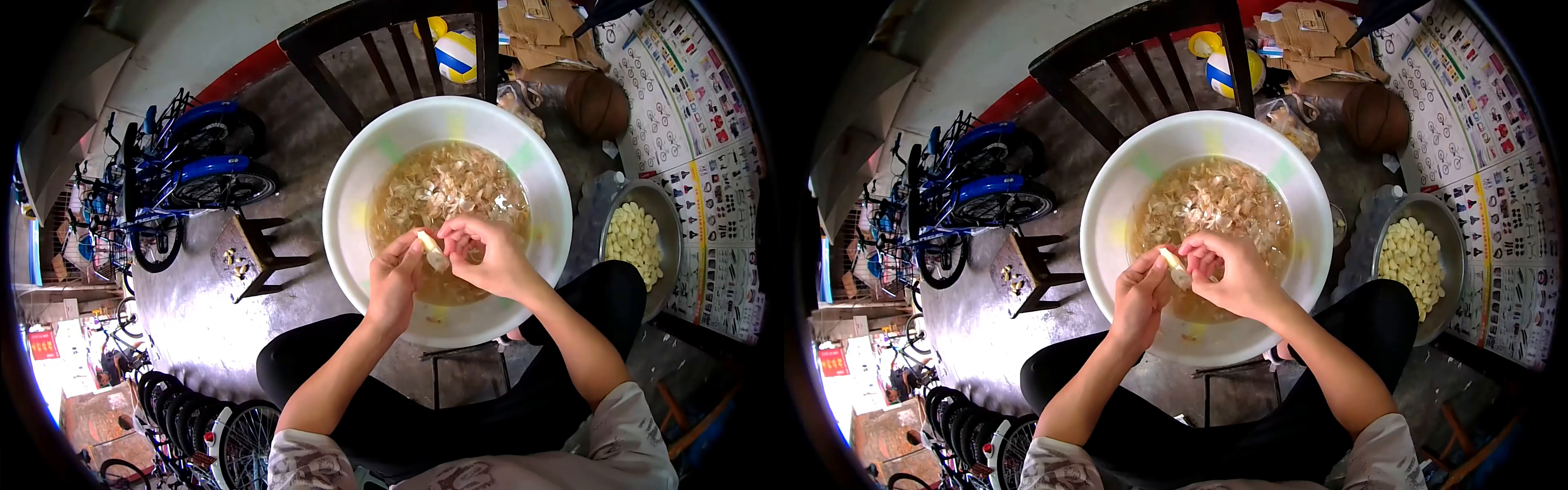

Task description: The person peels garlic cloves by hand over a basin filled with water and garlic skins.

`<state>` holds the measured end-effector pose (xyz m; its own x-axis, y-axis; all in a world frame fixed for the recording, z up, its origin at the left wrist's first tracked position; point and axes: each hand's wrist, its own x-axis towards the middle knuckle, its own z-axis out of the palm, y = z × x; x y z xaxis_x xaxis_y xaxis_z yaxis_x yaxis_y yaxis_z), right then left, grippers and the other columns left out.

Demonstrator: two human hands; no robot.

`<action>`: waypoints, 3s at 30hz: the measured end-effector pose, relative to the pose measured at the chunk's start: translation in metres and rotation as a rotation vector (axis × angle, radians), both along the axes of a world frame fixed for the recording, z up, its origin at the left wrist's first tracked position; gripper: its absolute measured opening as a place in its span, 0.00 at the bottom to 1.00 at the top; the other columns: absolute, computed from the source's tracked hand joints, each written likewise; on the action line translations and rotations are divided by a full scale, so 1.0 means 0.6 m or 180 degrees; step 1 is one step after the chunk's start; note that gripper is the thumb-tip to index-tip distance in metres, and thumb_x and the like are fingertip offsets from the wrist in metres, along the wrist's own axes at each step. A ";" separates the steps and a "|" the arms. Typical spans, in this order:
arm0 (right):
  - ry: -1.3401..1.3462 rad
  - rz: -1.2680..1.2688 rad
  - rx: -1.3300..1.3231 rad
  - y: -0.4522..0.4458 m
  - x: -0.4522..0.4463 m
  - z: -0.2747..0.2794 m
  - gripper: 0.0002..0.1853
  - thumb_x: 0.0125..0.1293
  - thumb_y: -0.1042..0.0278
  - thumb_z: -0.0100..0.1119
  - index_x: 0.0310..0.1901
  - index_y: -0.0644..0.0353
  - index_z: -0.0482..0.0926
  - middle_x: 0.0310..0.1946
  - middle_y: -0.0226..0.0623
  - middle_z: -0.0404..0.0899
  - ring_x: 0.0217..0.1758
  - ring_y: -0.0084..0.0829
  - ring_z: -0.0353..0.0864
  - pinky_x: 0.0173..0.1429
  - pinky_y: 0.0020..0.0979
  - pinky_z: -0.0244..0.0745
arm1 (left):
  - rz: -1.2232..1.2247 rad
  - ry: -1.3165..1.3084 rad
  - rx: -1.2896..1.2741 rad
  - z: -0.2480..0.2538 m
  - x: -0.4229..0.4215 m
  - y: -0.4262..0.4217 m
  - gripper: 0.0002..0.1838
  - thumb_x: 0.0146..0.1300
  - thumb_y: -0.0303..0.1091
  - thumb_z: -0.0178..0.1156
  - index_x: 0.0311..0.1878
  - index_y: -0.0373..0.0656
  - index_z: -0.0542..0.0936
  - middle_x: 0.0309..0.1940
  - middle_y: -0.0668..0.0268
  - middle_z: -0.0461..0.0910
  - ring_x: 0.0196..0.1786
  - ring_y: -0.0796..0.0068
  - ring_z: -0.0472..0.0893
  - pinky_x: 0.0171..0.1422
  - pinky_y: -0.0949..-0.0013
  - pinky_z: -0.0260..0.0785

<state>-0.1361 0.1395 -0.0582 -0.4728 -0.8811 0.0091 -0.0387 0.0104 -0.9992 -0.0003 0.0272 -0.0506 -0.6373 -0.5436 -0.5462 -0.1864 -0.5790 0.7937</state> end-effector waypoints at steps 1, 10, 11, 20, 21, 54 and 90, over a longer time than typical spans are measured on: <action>0.0052 0.0084 -0.0005 0.001 -0.003 -0.001 0.13 0.56 0.83 0.60 0.44 0.63 0.79 0.32 0.31 0.81 0.35 0.20 0.80 0.41 0.23 0.76 | 0.0009 -0.0061 -0.0017 0.003 -0.002 0.001 0.14 0.77 0.32 0.50 0.58 0.37 0.79 0.19 0.80 0.64 0.21 0.89 0.56 0.26 0.78 0.47; 0.0208 -0.0376 0.0088 0.001 0.007 -0.027 0.15 0.60 0.68 0.68 0.47 0.63 0.78 0.31 0.31 0.79 0.39 0.26 0.82 0.44 0.29 0.76 | 0.0098 0.0284 -0.0016 -0.005 0.000 -0.010 0.14 0.77 0.33 0.51 0.58 0.38 0.79 0.52 0.63 0.84 0.30 0.89 0.72 0.34 0.81 0.68; -0.0400 -0.0134 0.0419 0.001 0.009 -0.041 0.21 0.64 0.55 0.67 0.49 0.63 0.78 0.32 0.32 0.81 0.39 0.27 0.83 0.45 0.31 0.77 | 0.0083 0.0272 -0.0061 -0.005 0.000 -0.007 0.14 0.77 0.32 0.51 0.59 0.37 0.78 0.53 0.62 0.84 0.34 0.87 0.76 0.38 0.80 0.71; 0.0015 0.0113 0.0483 -0.013 0.026 -0.036 0.15 0.74 0.60 0.55 0.42 0.63 0.83 0.17 0.41 0.76 0.21 0.32 0.80 0.29 0.38 0.68 | -0.0148 0.0086 -0.0864 0.006 -0.007 0.005 0.14 0.75 0.27 0.53 0.59 0.33 0.77 0.54 0.59 0.83 0.51 0.77 0.82 0.53 0.77 0.74; 0.0422 0.0110 0.0410 -0.011 0.022 -0.026 0.14 0.74 0.60 0.55 0.41 0.64 0.83 0.17 0.43 0.75 0.20 0.34 0.77 0.28 0.38 0.66 | -0.0047 0.0035 -0.0700 0.005 -0.007 0.004 0.14 0.75 0.27 0.53 0.59 0.33 0.77 0.54 0.60 0.83 0.51 0.77 0.81 0.54 0.77 0.74; 0.0336 0.0155 0.0419 -0.021 0.021 -0.014 0.08 0.71 0.75 0.56 0.39 0.70 0.82 0.25 0.37 0.83 0.27 0.21 0.83 0.31 0.25 0.75 | 0.0037 0.0264 -0.1265 0.014 -0.001 0.013 0.12 0.74 0.26 0.55 0.55 0.30 0.80 0.48 0.62 0.85 0.46 0.78 0.82 0.53 0.74 0.76; 0.0983 0.0092 -0.0041 -0.017 -0.001 -0.014 0.07 0.61 0.75 0.60 0.28 0.70 0.77 0.18 0.43 0.76 0.18 0.36 0.73 0.27 0.34 0.67 | 0.0016 -0.0146 -0.1096 0.018 -0.011 0.014 0.13 0.73 0.26 0.56 0.54 0.29 0.80 0.48 0.59 0.86 0.49 0.78 0.82 0.58 0.74 0.74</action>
<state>-0.1369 0.1296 -0.0669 -0.4207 -0.8930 0.1599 -0.3407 -0.0078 -0.9401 -0.0070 0.0358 -0.0397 -0.6133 -0.7040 -0.3581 -0.2242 -0.2796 0.9336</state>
